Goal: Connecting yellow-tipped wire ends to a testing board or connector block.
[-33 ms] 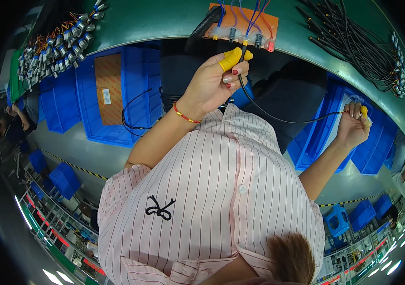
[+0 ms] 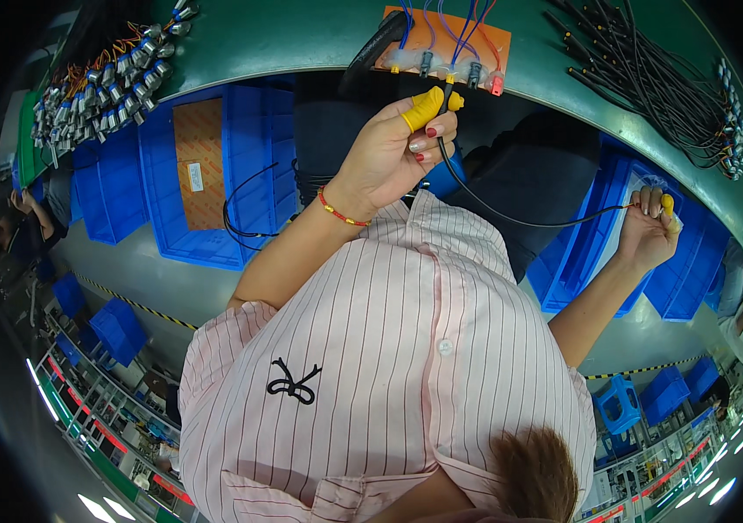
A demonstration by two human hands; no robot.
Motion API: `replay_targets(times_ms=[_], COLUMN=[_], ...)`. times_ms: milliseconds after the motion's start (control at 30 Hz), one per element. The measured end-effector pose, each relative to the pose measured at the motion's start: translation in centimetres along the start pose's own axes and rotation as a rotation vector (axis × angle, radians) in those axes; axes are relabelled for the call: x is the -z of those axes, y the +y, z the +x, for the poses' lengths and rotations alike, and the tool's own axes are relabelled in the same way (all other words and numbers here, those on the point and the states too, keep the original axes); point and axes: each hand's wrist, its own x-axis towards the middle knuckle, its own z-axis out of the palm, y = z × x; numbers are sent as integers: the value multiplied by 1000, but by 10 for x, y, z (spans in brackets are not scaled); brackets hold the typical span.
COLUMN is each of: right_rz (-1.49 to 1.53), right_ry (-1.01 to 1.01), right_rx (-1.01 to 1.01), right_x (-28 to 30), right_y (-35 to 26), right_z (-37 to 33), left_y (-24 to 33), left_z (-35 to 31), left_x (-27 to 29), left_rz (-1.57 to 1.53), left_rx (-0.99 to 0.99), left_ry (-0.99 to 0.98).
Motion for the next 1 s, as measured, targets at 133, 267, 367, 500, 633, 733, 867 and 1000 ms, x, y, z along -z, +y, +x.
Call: replay_targets(times_ms=[133,267,367,500,633,733,867,1000], right_rz=[22,25,27,35,45,48,35,66], right_ry=[9,11,28,32,-12,-31,12,24], right_rx=[-13,-23,-28,-40,-37,-12,33,44], right_x=[2,4,2,-2,2,3,1,4], right_y=[0,0,2,8,8,4,-7,-11], right_z=[1,1,1,2,3,0,-6,-11], left_y=[0,0,1,-1,0,5,4,-5], left_z=[-1,-2,-1,3,4,3,3,3], left_x=[-7,-18,-18,-16,-11,-20,-28,-23], left_rz=[-59,-109,-98,-22,13,139,357,428], left_rx=[9,10,-7,-74,-68,-66,-85,-154], left_ry=[-12,6,16,-16,-5,68,124,119])
